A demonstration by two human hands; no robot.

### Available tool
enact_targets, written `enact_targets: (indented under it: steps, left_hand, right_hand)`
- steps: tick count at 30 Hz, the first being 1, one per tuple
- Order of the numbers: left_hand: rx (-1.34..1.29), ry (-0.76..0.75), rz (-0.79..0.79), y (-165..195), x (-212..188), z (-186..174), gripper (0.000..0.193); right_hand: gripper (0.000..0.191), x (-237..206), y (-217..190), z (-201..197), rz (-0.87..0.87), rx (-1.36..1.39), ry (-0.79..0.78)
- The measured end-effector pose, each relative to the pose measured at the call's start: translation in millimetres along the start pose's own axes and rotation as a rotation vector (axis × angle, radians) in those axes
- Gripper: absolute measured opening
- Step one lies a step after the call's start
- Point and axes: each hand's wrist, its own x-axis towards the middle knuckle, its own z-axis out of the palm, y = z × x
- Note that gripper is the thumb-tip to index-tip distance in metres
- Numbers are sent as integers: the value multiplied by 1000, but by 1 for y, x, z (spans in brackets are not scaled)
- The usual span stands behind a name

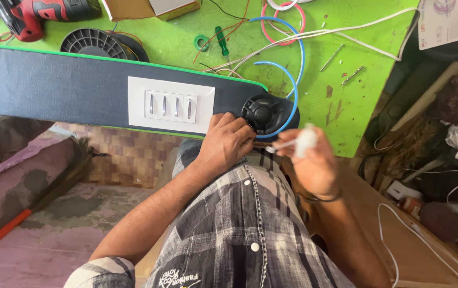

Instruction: The person fits a small round speaker driver into a cutout on a long dark panel resting across their lap, pressing it into place and adjusting a blue wire around it. They apply glue from a small squeeze bottle to the speaker edge, cut and trim wire with pliers, and press the speaker firmly into the panel opening.

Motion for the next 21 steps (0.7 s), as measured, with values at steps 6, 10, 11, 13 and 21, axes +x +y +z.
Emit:
enact_targets:
  steps: [6,10,11,13,21]
  left_hand:
    - [-5,3,-105,21,6,-10,11]
    - [-390,-203,-558,25,0,-8,23]
    - [-674,-219,-670,24,-2,-6,23]
    - [-1241,-248,-875,21,-8,-4,24]
    - [-1680,-465,-1011,5,-24,4,52]
  right_hand:
    - [37,10,5,19,27,-305,129]
    - [35,10,5,14,66,-291,113]
    - [34,11,6,13,63,-286,104]
    - [34,11,8,13,51,-281,94]
    - [34,13,15,23,0,-295,186]
